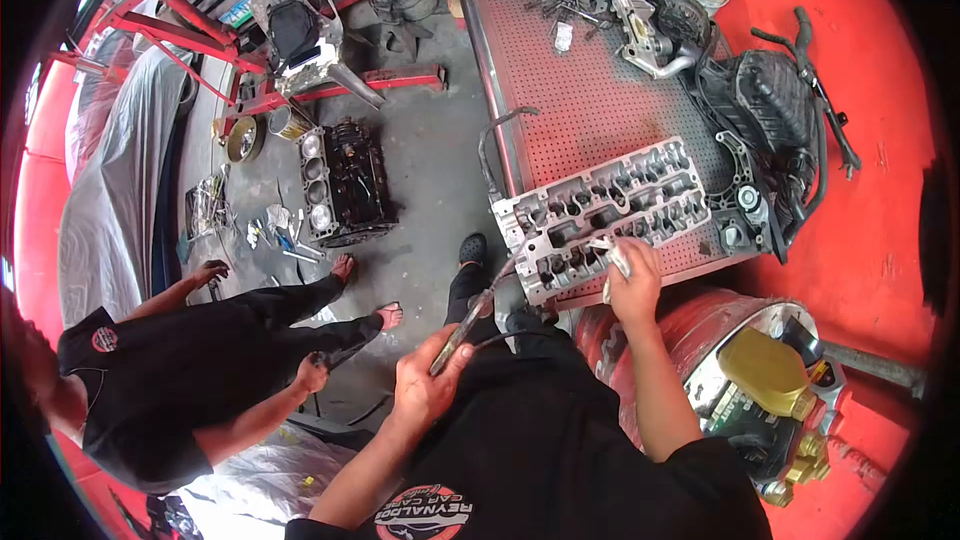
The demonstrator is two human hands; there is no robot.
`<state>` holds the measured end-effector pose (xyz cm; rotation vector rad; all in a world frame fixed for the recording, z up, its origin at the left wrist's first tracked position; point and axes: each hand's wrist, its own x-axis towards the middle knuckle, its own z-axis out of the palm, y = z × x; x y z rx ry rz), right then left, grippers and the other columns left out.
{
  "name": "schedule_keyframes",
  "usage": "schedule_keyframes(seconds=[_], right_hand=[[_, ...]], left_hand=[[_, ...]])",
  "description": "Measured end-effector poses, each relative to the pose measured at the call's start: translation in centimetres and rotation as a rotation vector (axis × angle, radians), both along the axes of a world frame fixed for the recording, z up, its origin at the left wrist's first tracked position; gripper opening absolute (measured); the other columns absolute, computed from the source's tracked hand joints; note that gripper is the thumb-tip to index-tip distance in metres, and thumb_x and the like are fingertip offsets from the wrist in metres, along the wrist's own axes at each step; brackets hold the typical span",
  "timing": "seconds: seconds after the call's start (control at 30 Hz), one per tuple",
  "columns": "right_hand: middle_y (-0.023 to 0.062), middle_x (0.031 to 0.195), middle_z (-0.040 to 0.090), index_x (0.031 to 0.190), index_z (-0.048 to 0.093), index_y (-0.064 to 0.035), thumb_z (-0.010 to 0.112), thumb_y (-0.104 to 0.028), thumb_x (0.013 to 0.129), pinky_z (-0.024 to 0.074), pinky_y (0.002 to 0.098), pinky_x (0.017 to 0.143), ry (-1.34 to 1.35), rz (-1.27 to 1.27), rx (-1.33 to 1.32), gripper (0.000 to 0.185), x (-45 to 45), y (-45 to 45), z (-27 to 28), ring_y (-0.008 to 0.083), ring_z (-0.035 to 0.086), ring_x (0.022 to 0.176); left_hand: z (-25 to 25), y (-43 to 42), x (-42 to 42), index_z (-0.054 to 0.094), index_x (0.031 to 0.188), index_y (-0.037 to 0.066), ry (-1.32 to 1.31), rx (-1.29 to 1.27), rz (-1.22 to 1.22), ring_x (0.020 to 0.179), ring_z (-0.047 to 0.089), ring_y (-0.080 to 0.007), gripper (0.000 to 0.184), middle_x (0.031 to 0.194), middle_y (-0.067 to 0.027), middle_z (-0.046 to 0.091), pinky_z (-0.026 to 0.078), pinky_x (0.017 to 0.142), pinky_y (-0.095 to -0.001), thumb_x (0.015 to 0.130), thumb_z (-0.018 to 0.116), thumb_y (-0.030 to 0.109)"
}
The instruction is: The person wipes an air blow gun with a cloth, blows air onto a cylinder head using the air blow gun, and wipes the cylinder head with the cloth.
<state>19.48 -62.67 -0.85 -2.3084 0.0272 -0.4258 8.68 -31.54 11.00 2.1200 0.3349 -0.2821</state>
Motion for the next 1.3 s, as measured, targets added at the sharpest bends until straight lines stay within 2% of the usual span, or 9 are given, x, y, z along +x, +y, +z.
schedule_keyframes(seconds=[0.1,0.2,0.43,0.57,0.63,0.7,0.77,0.9,1.3], right_hand=[[0.0161,0.114,0.064,0.109,0.066,0.0009,0.066,-0.001,0.078,0.0477,0.0399,0.095,0.052,0.137,-0.088,0.031,0.1,1.4,-1.6,0.0337,0.060,0.108],[0.0164,0.114,0.060,0.109,0.064,0.0039,0.066,-0.003,0.083,0.0478,0.0383,0.093,0.098,-0.077,0.232,0.027,0.9,3.5,-3.5,0.0332,0.061,0.105],[0.0145,0.112,0.061,0.107,0.064,0.0001,0.067,-0.006,0.084,0.0484,0.0387,0.092,0.196,0.004,0.201,0.024,1.3,5.1,-3.3,0.0328,0.061,0.105],[0.0147,0.114,0.062,0.108,0.064,-0.0003,0.065,-0.006,0.085,0.0476,0.0395,0.095,0.152,0.027,0.183,0.024,2.6,5.5,-3.2,0.0339,0.061,0.108],[0.0180,0.114,0.061,0.108,0.063,0.0022,0.063,-0.007,0.087,0.0468,0.0408,0.096,0.059,-0.005,0.182,0.022,4.5,5.5,-4.4,0.0358,0.060,0.108],[0.0183,0.109,0.062,0.107,0.062,0.0018,0.062,-0.012,0.091,0.0473,0.0414,0.093,0.034,-0.045,0.265,0.021,6.8,5.5,-4.4,0.0360,0.061,0.104],[0.0179,0.102,0.063,0.107,0.063,0.0012,0.061,-0.018,0.096,0.0472,0.0418,0.088,0.055,-0.077,0.297,0.022,8.4,5.2,-2.8,0.0355,0.062,0.098],[0.0168,0.100,0.065,0.108,0.063,0.0006,0.059,-0.024,0.099,0.0478,0.0402,0.085,0.162,-0.137,0.447,0.027,9.3,4.1,-3.7,0.0321,0.063,0.094],[0.0105,0.090,0.067,0.101,0.066,0.0017,0.063,-0.019,0.097,0.0483,0.0343,0.078,0.218,-0.280,0.416,0.021,-2.6,7.5,-3.4,0.0183,0.060,0.083]], left_hand=[[0.0,-0.8,0.3,0.067,0.117,0.004,0.053,0.034,0.097,0.075,0.072,-0.0246,0.031,0.087,-0.0189,0.071,0.054,0.070,-0.0347,0.092,0.073,0.021],[-0.5,-1.0,0.5,0.069,0.112,0.005,0.064,0.021,0.193,0.066,0.068,-0.0210,0.026,0.078,-0.0178,0.069,0.052,0.064,-0.0344,0.092,0.073,0.020],[-1.1,-1.8,1.0,0.070,0.101,0.004,-0.033,0.168,0.107,0.058,0.061,-0.0146,0.020,0.067,-0.0160,0.065,0.050,0.058,-0.0339,0.091,0.073,0.021],[0.4,-1.4,-0.2,0.071,0.102,0.006,0.095,0.127,0.252,0.062,0.068,-0.0272,0.021,0.072,-0.0207,0.067,0.052,0.060,-0.0366,0.091,0.073,0.023],[0.9,-1.9,-0.5,0.071,0.108,0.006,-0.011,0.125,0.170,0.065,0.069,-0.0251,0.024,0.078,-0.0203,0.069,0.053,0.062,-0.0341,0.092,0.072,0.024],[2.0,-1.6,-1.4,0.069,0.114,0.004,-0.002,0.090,0.135,0.065,0.066,-0.0163,0.029,0.078,-0.0168,0.070,0.053,0.065,-0.0306,0.091,0.073,0.021],[2.4,-1.1,-2.9,0.068,0.117,0.000,-0.030,-0.052,0.197,0.060,0.059,-0.0085,0.029,0.072,-0.0039,0.066,0.048,0.056,-0.0269,0.093,0.072,0.016],[2.7,0.8,-3.4,0.069,0.114,0.000,0.170,-0.122,0.397,0.056,0.054,-0.0064,0.027,0.069,-0.0010,0.063,0.047,0.052,-0.0264,0.094,0.072,0.017],[-1.2,7.4,-1.4,0.070,0.111,0.001,0.160,-0.221,0.249,0.055,0.055,-0.0078,0.028,0.068,-0.0005,0.060,0.046,0.052,-0.0273,0.094,0.072,0.024]])
